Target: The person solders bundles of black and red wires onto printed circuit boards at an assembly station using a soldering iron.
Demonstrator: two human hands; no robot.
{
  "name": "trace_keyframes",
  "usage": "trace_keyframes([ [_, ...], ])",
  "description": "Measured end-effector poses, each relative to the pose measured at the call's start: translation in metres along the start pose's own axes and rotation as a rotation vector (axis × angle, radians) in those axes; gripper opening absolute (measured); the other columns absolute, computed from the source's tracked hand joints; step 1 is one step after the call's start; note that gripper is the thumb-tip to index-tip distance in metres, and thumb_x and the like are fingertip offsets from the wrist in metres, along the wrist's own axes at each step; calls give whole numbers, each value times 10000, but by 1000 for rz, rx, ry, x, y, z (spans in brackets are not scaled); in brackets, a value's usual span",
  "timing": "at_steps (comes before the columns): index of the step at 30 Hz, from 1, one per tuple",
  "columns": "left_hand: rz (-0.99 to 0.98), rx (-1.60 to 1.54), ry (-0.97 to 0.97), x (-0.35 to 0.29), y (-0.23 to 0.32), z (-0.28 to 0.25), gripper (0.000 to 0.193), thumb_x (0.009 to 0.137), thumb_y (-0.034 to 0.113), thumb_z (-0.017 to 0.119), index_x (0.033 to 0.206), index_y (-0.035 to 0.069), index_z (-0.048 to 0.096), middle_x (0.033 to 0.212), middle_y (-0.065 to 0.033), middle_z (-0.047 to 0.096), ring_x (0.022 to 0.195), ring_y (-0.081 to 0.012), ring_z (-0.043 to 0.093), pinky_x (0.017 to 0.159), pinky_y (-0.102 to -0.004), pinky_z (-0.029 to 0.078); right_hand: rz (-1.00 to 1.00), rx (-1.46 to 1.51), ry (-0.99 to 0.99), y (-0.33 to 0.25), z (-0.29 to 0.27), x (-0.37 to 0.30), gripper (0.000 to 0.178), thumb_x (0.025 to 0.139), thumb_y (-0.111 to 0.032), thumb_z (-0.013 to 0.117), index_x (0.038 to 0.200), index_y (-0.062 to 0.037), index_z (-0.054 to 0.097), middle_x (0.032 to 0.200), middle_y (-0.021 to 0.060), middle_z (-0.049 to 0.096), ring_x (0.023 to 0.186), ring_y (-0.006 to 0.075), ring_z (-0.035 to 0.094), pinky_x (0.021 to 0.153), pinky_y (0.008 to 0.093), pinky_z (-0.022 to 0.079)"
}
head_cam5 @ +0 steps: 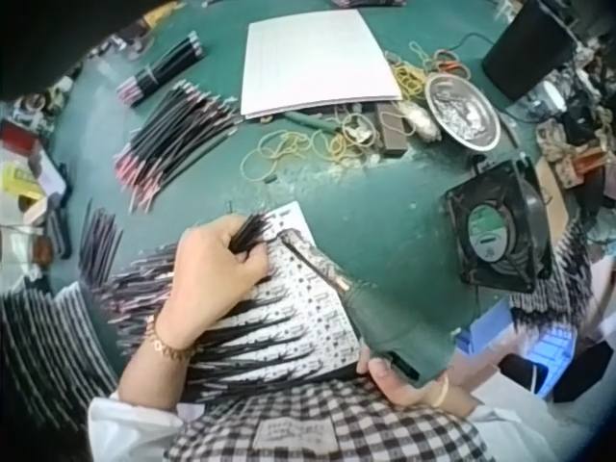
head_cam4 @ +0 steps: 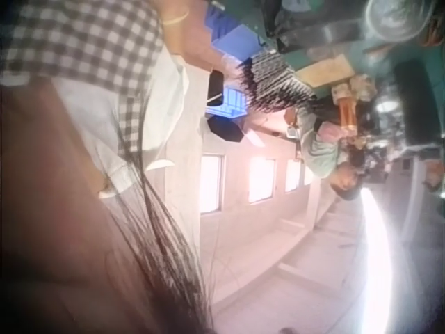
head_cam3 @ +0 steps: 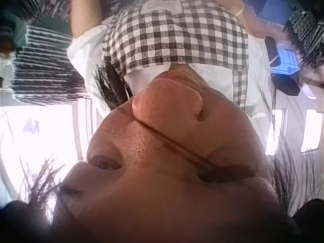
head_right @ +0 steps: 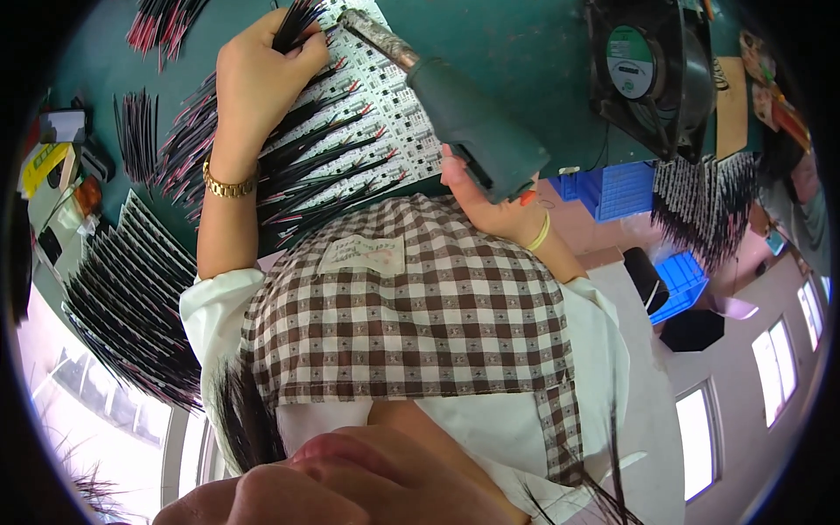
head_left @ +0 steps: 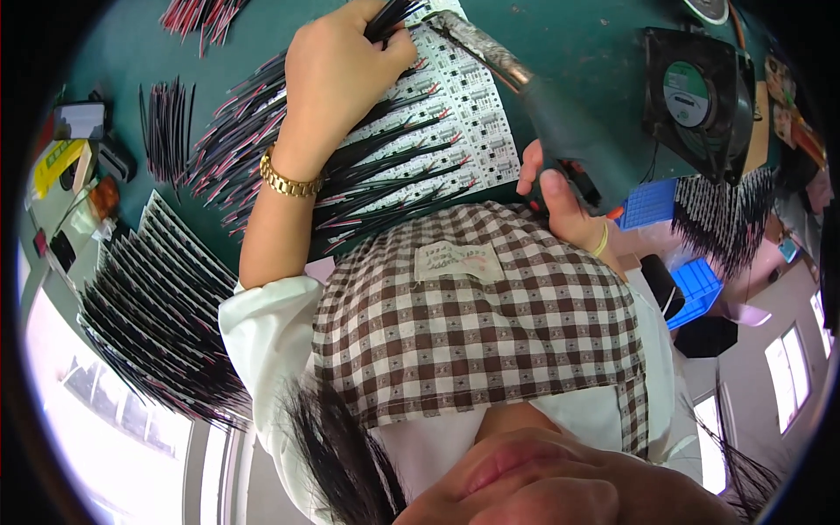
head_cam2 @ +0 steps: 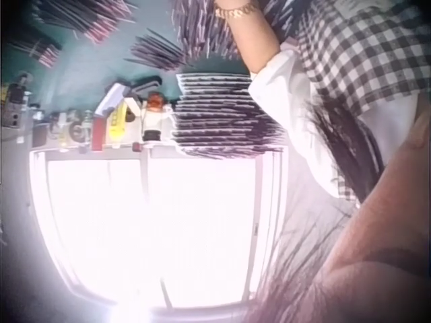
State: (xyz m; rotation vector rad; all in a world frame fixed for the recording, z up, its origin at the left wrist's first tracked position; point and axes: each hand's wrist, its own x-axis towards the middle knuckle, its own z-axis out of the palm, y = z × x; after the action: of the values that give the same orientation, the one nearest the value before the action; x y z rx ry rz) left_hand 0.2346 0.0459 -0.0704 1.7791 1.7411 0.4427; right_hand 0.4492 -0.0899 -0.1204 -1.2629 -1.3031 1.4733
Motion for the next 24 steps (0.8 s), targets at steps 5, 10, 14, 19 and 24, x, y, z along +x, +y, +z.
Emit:
trace_keyframes([
  [5,93,1,7,2,-8,-5,170,715,124,631,762,-39,623,559,-170,574,504,-241,600,525,-330,461,-27,248,61,-11,5,0,307,894,-189,582,1127,4,531,813,34,576,696,106,553,651,256,463],
  [10,19,-14,-100,11,0,-13,183,709,123,631,745,-55,613,579,-199,574,516,-255,591,546,-345,461,49,147,25,-15,2,-1,519,865,-407,564,1196,-16,482,761,82,548,663,147,525,614,282,411],
  [14,62,6,-210,16,1,-17,168,707,113,626,745,-50,615,627,-213,584,540,-265,582,569,-344,461,121,73,16,-10,-3,-7,530,859,-435,566,1183,-22,495,761,78,548,665,149,527,617,285,413],
  [19,136,15,-184,17,-2,-13,156,701,106,624,754,-40,614,667,-228,577,571,-300,582,586,-352,463,160,69,-30,-9,-5,-4,480,855,-456,569,1077,-35,507,802,78,544,696,146,531,639,289,420],
  [24,141,-7,-165,16,-4,-10,157,694,106,623,741,-42,603,682,-240,570,589,-338,580,591,-368,464,187,97,-27,-7,-2,-5,421,853,-422,589,1010,-43,492,835,80,533,711,141,536,658,284,431],
])
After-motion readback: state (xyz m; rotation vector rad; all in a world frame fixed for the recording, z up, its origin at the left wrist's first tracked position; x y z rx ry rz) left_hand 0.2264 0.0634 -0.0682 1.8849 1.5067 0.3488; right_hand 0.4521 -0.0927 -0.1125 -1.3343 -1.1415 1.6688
